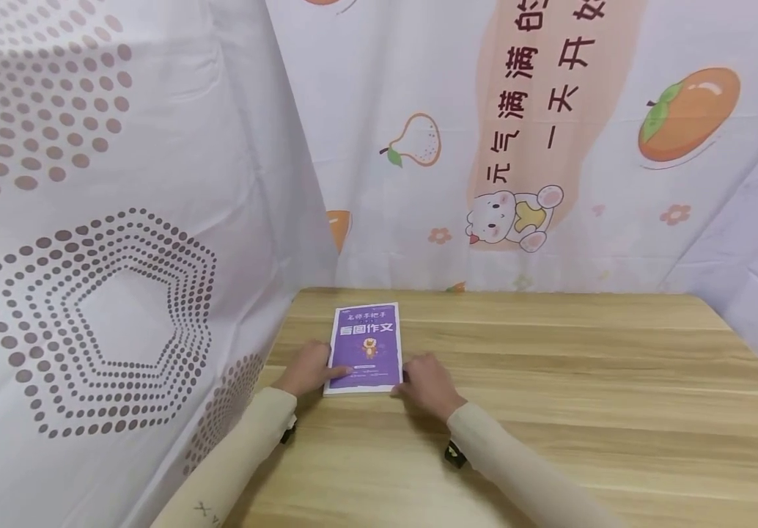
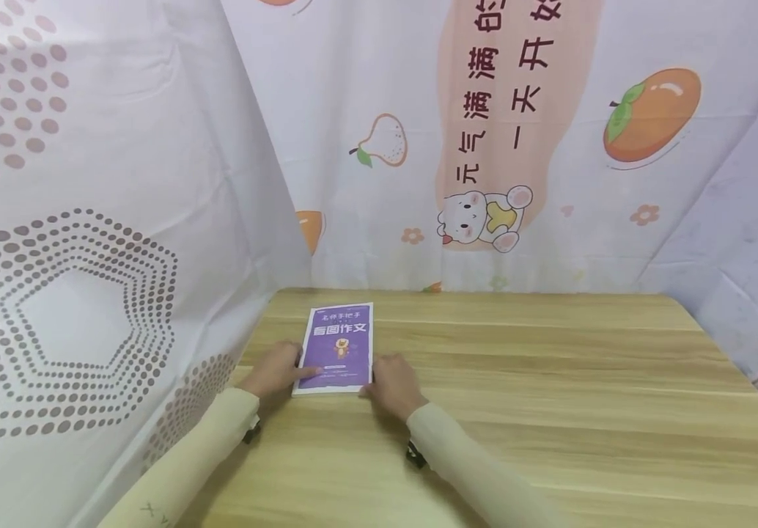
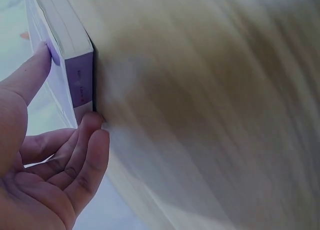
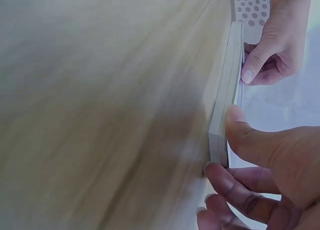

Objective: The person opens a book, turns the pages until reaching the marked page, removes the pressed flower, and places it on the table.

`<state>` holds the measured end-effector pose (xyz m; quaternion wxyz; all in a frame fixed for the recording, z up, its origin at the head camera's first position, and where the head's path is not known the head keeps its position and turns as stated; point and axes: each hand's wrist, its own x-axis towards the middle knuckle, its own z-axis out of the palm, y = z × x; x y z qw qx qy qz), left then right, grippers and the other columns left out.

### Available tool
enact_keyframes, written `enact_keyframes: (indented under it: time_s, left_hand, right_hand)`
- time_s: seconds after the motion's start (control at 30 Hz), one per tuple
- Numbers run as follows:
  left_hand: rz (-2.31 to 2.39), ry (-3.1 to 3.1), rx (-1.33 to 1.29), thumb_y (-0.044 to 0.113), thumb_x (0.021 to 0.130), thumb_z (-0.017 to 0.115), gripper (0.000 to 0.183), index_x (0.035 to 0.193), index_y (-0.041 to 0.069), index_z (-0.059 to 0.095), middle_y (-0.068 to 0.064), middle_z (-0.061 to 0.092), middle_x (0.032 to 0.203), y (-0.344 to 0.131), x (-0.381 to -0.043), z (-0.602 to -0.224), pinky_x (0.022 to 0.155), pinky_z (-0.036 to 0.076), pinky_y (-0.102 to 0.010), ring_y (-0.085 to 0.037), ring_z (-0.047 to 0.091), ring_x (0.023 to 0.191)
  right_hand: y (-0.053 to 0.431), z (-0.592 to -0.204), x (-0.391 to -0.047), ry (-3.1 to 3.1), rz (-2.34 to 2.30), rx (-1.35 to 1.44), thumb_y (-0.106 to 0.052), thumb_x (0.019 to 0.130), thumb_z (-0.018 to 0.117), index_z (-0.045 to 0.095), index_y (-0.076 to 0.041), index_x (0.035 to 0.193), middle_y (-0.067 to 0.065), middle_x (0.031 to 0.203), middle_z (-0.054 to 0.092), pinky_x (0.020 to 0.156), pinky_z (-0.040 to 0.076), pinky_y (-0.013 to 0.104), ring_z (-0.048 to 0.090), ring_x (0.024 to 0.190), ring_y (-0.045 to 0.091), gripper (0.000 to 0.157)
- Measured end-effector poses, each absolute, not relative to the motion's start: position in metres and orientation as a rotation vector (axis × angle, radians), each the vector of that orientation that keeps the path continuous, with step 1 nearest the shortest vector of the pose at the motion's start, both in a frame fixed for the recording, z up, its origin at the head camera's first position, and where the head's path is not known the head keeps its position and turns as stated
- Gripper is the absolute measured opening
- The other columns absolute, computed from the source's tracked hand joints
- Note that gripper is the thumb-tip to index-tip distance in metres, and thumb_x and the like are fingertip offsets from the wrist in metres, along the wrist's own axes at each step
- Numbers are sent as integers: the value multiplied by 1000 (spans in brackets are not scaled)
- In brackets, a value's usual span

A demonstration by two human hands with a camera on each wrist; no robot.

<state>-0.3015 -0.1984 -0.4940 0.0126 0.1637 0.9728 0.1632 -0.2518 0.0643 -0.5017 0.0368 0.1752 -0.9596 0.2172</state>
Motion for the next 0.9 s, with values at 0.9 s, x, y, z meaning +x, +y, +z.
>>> enact_keyframes:
  time_s: [0.9]
  left_hand:
    - [374,3059,807,58,86,76,59,90,0,69,-5,63,82,-135,-261,-499,63,51,-32,-14,52,66]
  right_hand:
    - [133,-503,-193,-2898,534,511,-35,73,90,76,-9,84,-2,70,60,64,43,34,45,71,18,32]
